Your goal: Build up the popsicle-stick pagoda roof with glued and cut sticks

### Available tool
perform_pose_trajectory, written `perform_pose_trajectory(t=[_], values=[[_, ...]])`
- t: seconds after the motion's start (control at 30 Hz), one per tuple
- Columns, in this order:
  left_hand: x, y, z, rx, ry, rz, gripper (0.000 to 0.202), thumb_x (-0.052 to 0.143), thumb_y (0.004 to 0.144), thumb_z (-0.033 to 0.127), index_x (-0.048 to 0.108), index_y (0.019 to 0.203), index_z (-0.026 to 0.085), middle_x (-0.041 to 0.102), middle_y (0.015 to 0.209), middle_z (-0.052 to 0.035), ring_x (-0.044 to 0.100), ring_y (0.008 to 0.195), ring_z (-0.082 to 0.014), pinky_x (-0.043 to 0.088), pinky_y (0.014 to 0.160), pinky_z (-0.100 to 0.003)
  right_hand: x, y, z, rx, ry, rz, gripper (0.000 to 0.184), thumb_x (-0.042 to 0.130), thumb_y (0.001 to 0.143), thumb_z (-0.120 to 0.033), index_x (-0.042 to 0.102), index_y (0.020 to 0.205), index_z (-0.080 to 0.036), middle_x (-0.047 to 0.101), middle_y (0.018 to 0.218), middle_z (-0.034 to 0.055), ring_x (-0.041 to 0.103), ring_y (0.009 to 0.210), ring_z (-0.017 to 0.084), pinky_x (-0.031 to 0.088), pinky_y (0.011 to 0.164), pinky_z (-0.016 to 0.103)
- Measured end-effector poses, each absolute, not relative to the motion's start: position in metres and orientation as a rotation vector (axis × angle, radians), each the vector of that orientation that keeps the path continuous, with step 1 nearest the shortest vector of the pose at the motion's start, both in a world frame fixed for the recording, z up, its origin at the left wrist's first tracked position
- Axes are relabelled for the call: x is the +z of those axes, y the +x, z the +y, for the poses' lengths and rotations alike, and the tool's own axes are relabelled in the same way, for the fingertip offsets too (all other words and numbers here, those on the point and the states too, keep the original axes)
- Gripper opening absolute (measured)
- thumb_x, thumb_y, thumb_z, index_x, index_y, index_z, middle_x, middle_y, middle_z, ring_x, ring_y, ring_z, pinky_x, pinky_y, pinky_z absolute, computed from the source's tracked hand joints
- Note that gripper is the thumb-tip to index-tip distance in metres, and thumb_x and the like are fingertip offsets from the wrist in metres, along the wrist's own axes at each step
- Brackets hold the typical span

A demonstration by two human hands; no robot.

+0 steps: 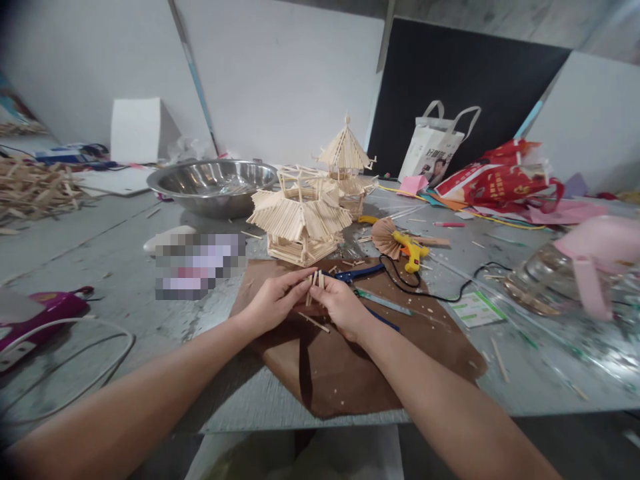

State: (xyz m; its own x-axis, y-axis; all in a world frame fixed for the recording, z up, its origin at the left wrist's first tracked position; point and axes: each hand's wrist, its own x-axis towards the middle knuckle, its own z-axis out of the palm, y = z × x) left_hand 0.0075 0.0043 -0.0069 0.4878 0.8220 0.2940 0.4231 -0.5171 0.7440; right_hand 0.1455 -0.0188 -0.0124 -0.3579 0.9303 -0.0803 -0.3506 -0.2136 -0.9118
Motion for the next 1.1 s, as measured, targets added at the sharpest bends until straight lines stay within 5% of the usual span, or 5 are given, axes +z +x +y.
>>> perform_pose_trajectory(t=[0.17,0.47,0.7,1.1], values=[[-0.004,0.007,0.005,0.911,2.135,1.073,0.025,0.042,0.077,0.029,0.061,0.088,0.016,0.065,0.082,-0.0027,0.058,0.073,-0.0134,0.044,0.068,-0.023,-0.013,0.149,-0.018,1.683,-0.948,-1.084,0.024,0.062,0.063,-0.033,0.055,0.08,-0.018,0.063,0.067,-0.0005,0.06,0.06,0.014,0.047,0.062,0.03],[-0.003,0.009,0.005,0.994,1.967,1.185,0.022,0.046,0.072,0.032,0.059,0.074,0.014,0.061,0.062,-0.001,0.055,0.056,-0.0107,0.043,0.053,-0.02,-0.017,0.151,-0.016,1.545,-1.099,-1.331,0.026,0.052,0.068,-0.042,0.047,0.079,-0.019,0.058,0.07,-0.0019,0.054,0.046,0.01,0.041,0.048,0.024],[0.003,-0.01,0.021,0.796,2.271,1.611,0.016,0.043,0.07,0.028,0.055,0.066,0.018,0.059,0.06,-0.0005,0.053,0.057,-0.0127,0.037,0.053,-0.022,-0.007,0.158,-0.024,0.535,-1.463,-2.109,0.021,0.029,0.083,-0.033,0.045,0.078,-0.019,0.057,0.069,0.002,0.052,0.064,0.014,0.031,0.056,0.024],[0.002,-0.02,0.029,0.545,2.417,1.884,0.017,0.041,0.071,0.033,0.054,0.076,0.022,0.061,0.069,-0.0023,0.054,0.062,-0.0177,0.03,0.049,-0.024,-0.007,0.153,-0.029,0.228,-1.68,-2.614,0.02,0.036,0.079,-0.032,0.051,0.08,-0.019,0.062,0.075,0.0073,0.057,0.067,0.019,0.027,0.053,0.025]])
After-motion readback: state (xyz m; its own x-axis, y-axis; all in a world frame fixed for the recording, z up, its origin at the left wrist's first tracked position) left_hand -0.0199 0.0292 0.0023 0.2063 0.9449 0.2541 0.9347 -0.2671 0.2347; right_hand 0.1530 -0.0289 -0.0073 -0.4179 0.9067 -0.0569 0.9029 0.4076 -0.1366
